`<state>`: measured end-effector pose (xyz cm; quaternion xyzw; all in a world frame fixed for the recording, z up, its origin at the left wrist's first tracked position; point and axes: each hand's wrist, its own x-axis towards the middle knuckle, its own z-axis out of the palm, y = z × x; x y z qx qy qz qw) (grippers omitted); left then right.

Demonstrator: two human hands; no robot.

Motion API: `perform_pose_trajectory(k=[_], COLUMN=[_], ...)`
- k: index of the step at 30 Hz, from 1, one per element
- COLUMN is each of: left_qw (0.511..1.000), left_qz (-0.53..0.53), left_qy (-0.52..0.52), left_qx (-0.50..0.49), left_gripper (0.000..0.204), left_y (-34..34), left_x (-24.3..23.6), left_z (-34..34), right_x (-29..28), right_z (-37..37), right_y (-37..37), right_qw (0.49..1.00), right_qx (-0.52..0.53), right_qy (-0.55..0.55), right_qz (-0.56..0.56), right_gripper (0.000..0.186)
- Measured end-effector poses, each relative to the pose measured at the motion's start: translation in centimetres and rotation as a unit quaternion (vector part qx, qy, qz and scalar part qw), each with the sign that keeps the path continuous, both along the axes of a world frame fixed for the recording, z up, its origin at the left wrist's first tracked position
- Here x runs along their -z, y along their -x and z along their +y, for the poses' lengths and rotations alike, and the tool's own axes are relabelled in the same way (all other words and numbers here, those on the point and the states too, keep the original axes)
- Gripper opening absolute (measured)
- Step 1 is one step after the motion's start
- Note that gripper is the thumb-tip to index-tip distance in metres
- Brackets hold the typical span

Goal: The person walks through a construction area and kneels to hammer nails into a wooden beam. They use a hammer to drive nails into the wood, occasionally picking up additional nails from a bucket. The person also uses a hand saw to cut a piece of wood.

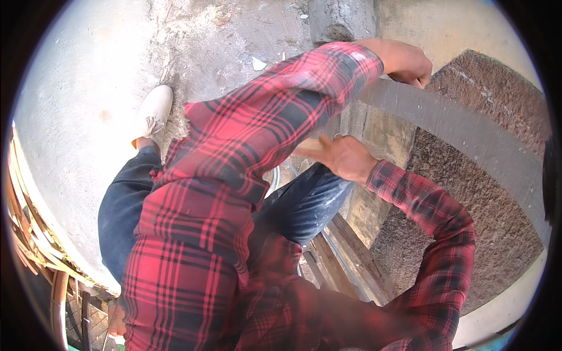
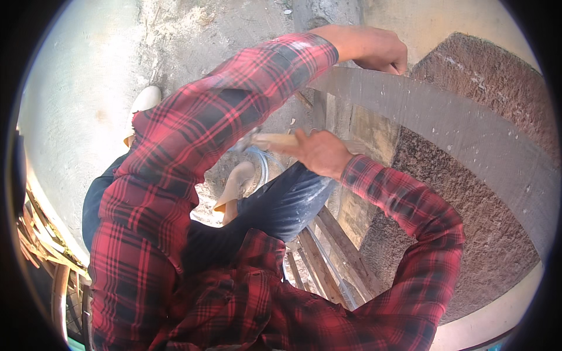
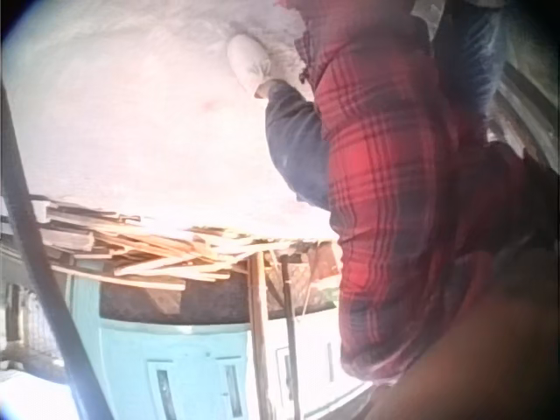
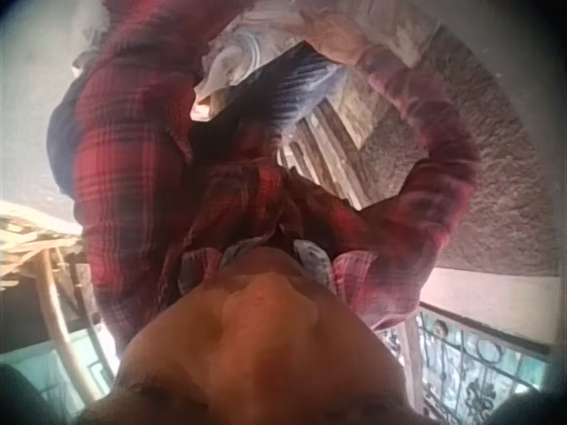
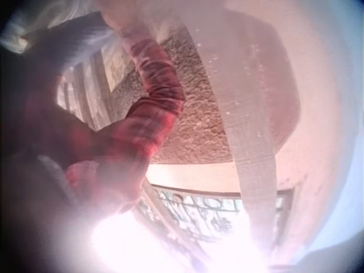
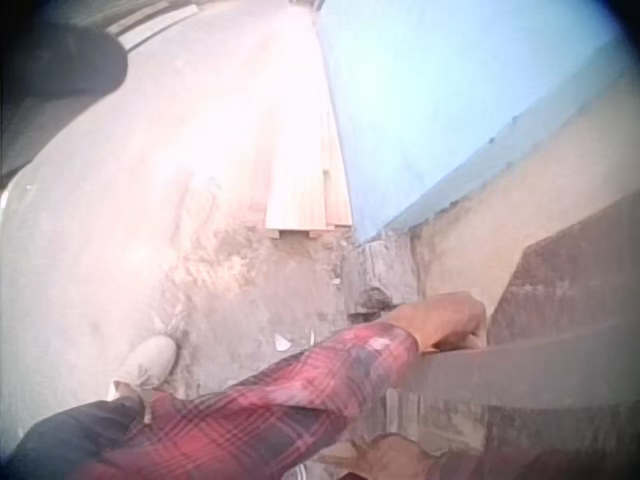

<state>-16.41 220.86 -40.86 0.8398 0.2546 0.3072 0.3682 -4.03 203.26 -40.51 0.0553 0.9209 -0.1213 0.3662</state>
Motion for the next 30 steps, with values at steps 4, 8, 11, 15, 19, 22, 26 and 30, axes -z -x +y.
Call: perform_pose_trajectory(k=[4,8,11,15,19,22,26,30], left_qw=[1.0,0.999,1.0,0.999,1.0,0.999,1.0,0.998], left_qz=[0.006,-0.016,-0.008,0.029,-0.019,-0.003,0.016,0.02], left_qy=[-0.025,-0.038,-0.007,-0.013,-0.018,-0.044,0.0,-0.052], left_qx=[0.003,-0.008,0.002,-0.016,-0.014,-0.029,-0.007,0.006], left_gripper=[0.019,0.017,0.016,0.015,0.017,0.017,0.016,0.019], left_y=[0.1,-1.1,-1.9,-0.3,-1.3,-1.5,-1.0,-1.6], left_x=[0.4,-1.0,0.5,0.4,-0.9,0.2,0.6,0.5], left_z=[0.6,0.4,0.4,0.5,-0.2,0.0,0.9,1.6], right_x=[0.4,4.5,2.5,0.2,3.7,3.8,-1.1,0.3], right_z=[3.0,5.7,1.8,1.2,6.8,3.7,-0.7,3.4], right_y=[-0.5,-4.8,-0.8,2.3,-4.9,-2.4,3.5,-0.6], right_qw=[0.999,0.99,0.992,0.995,0.991,0.988,0.995,0.994], right_qx=[0.014,0.11,0.116,-0.014,0.059,0.118,0.057,0.083], right_qy=[0.037,-0.092,0.035,0.098,-0.106,-0.042,0.083,0.063], right_qz=[0.031,-0.001,-0.021,0.0,-0.055,-0.088,0.004,-0.016], right_gripper=[0.069,0.048,0.039,0.043,0.047,0.048,0.045,0.041])
